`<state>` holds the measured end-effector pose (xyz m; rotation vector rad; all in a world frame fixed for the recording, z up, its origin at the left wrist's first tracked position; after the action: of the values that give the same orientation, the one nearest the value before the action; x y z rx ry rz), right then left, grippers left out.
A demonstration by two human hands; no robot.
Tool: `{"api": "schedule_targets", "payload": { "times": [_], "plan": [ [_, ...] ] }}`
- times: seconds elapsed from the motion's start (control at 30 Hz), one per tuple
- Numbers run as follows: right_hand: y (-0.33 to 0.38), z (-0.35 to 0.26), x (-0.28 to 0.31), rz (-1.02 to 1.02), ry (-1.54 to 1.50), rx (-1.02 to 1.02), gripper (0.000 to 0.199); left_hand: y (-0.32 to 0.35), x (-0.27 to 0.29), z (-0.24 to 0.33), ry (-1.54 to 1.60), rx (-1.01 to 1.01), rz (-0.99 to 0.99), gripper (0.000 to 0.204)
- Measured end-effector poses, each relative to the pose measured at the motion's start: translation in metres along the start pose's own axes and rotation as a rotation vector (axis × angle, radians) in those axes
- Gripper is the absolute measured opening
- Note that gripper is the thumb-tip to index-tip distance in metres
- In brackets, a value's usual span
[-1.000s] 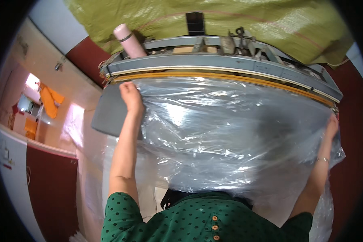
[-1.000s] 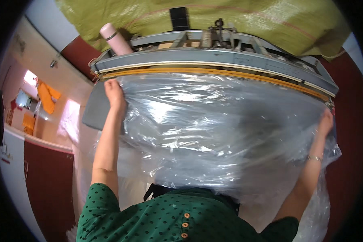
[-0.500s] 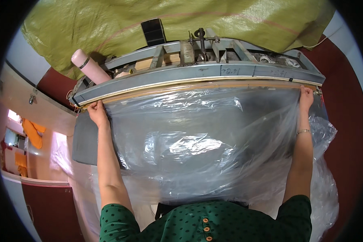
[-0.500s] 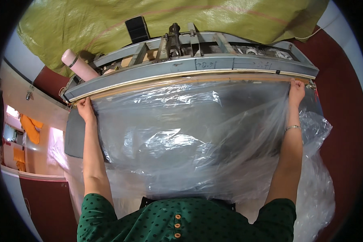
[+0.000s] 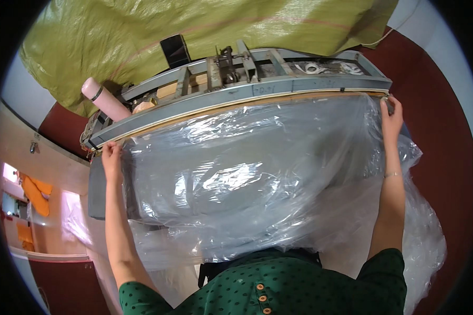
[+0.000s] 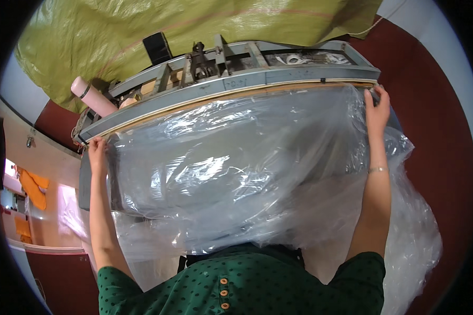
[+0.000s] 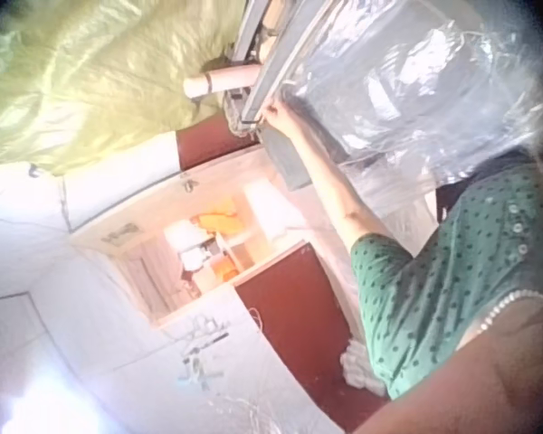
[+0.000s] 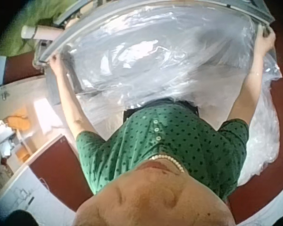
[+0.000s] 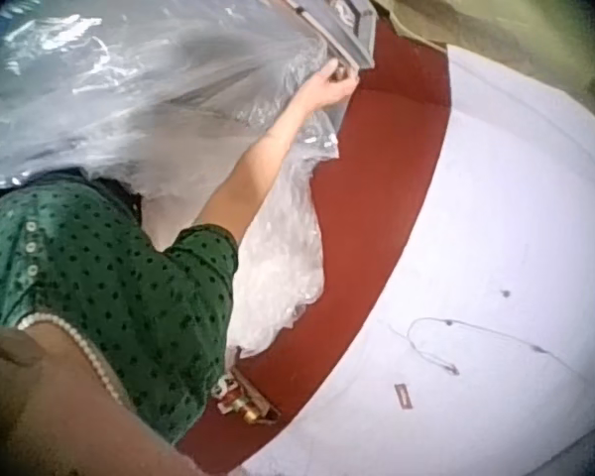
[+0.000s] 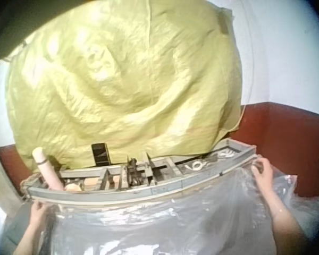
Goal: The person positions and smooths large plastic film sheets over a piece of industrial machinery by hand.
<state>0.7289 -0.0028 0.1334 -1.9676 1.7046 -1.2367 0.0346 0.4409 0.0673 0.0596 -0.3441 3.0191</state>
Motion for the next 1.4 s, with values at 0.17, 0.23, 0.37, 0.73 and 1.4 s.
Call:
{"api": "schedule_targets", "payload": {
  "times": [0.17, 0.23, 0.37, 0.73, 1.4],
  "plan": [
    [0.051, 0.06, 0.121, 0.305, 0.693, -0.091, 0.046, 0.105, 0.046, 0.064, 0.079, -0.237, 0.172, 0.007],
    [0.071, 0.107, 0.143, 0.349, 0.79, -0.243, 0.048, 0.148, 0.095, 0.045, -0.196, -0.271, 0.431, 0.013],
    [0.093, 0.233, 0.16, 0.19, 0.507, -0.546, 0.043, 0.241, -0.024, 0.075, -0.56, -0.419, 0.229, 0.028],
    [0.007, -0.056, 0.005, -0.202, -0.464, -0.418, 0.027, 0.312, -0.13, -0.019, 0.216, 0.556, -0.803, 0.015],
    [0.137, -0.382, -0.082, -1.353, -0.823, 0.079, 0.039, 0.192, -0.211, 0.217, -0.157, -0.71, -0.37, 0.029]
  ]
}}
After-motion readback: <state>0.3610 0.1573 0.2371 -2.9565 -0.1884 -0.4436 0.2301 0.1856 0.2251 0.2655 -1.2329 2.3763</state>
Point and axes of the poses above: each hand's wrist, its own y-axis away from the middle knuckle, its own x-axis out of the back of the hand, z = x × y, the point moved 8 cm from there along -y, towards the middle knuckle, and after that the axes turned 9 degrees about y, right-handed, at the moved point
